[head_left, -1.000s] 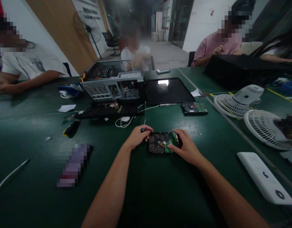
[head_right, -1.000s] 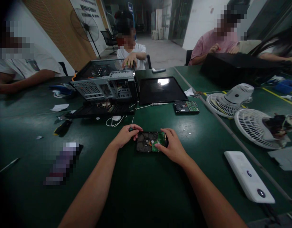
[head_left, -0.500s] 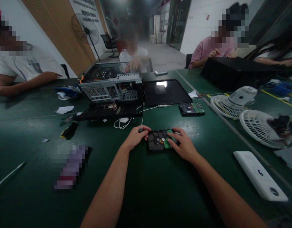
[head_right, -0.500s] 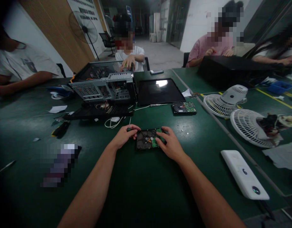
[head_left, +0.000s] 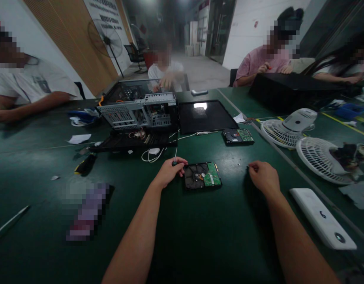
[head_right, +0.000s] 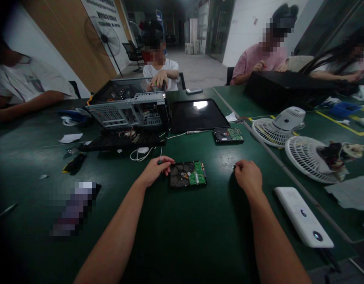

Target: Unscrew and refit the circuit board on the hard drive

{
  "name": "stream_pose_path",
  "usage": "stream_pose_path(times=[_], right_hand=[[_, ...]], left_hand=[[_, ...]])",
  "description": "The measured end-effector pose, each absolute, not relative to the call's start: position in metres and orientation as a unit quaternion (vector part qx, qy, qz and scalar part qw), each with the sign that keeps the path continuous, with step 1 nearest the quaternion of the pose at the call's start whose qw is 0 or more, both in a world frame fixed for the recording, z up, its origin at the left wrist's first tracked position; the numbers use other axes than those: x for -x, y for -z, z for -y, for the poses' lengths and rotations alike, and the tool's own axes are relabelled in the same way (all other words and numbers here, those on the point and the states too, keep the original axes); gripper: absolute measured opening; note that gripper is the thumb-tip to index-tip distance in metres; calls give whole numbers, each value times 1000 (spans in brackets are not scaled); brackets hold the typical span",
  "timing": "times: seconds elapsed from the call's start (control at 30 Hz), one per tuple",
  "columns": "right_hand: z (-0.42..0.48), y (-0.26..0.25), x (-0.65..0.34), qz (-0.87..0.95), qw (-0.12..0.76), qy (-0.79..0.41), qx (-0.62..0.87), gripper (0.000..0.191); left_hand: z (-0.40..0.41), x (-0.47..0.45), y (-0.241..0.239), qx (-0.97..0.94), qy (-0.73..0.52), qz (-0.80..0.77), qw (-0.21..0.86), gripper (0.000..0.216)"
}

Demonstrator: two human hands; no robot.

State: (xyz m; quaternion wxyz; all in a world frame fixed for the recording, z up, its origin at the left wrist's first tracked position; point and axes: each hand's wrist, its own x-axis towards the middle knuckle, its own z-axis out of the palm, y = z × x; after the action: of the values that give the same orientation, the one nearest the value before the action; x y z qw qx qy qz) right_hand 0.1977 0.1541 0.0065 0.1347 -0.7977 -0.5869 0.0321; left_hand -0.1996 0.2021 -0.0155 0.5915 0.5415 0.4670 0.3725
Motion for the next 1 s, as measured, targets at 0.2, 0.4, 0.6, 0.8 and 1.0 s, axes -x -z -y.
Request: stream_pose_path(times=[0.2, 0.4, 0.6, 0.8, 1.0], right_hand=[[-154, -4, -193, 601, 115, -48, 789, 26], [-155, -2, -190, 606, 110, -36, 787, 26], [-155, -3, -188, 613, 134, -43, 778, 27], [-154, -4, -188, 629, 150, -47, 761, 26], [-155, 2, -185, 632, 132, -41, 762, 25]], left_hand=[[-202, 200, 16, -542, -372, -466, 592, 20], [-202, 200, 15, -543, -371, -467, 591, 20], [-203, 200, 16, -542, -371, -468, 591, 21], [-202, 200, 15, -544, -372, -467, 590, 20], [-203, 200, 17, -542, -371, -473, 587, 20]])
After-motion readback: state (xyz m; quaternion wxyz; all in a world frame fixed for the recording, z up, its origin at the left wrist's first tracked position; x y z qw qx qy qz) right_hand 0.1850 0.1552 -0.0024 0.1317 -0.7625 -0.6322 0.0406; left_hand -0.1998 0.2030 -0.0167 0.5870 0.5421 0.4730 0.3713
